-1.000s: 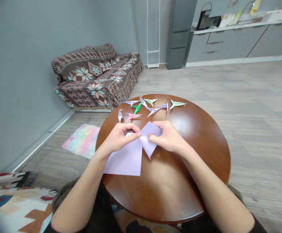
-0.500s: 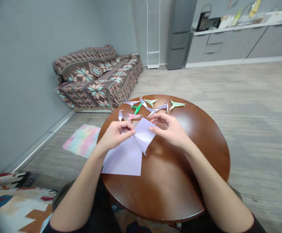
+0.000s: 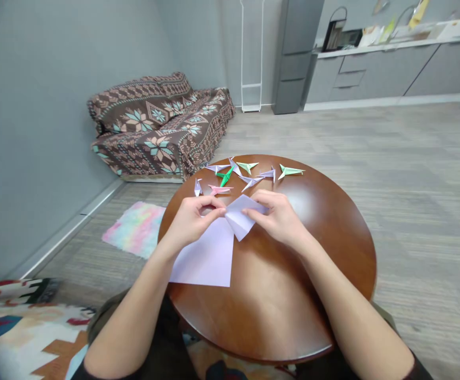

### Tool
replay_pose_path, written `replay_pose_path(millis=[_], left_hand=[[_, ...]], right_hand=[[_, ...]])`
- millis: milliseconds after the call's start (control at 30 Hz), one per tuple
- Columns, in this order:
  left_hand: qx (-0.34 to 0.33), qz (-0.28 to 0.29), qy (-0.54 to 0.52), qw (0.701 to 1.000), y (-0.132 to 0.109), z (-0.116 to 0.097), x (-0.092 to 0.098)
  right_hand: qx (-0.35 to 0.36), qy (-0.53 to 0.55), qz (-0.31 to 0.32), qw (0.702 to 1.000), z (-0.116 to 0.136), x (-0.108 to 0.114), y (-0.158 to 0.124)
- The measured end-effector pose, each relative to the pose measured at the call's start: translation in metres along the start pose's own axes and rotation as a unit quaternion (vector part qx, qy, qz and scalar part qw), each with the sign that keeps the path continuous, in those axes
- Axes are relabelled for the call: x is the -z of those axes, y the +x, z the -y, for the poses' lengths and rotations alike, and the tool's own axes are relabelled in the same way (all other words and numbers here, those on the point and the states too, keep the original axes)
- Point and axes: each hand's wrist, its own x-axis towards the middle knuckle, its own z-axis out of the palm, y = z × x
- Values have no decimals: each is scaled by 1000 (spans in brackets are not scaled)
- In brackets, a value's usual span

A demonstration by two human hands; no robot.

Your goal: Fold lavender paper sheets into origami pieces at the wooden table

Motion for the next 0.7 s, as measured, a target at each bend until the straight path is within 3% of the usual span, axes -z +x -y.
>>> replay_pose_path(millis=[133, 267, 367, 500, 700], left_hand=[[-13, -61, -46, 997, 1, 1, 5], [-53, -22, -165, 985, -2, -3, 4], [-47, -16, -197, 979, -4, -6, -4], [-56, -42, -182, 981, -4, -8, -9], [-77, -75, -125, 986, -3, -9, -6]], right_hand=[[-64, 75, -30, 995, -4, 0, -1], [-117, 193, -43, 973, -9, -4, -2], [-139, 259, -25, 956, -8, -9, -2], [-164, 315, 0, 935, -4, -14, -3], [-175, 311, 23, 934, -4, -17, -4]])
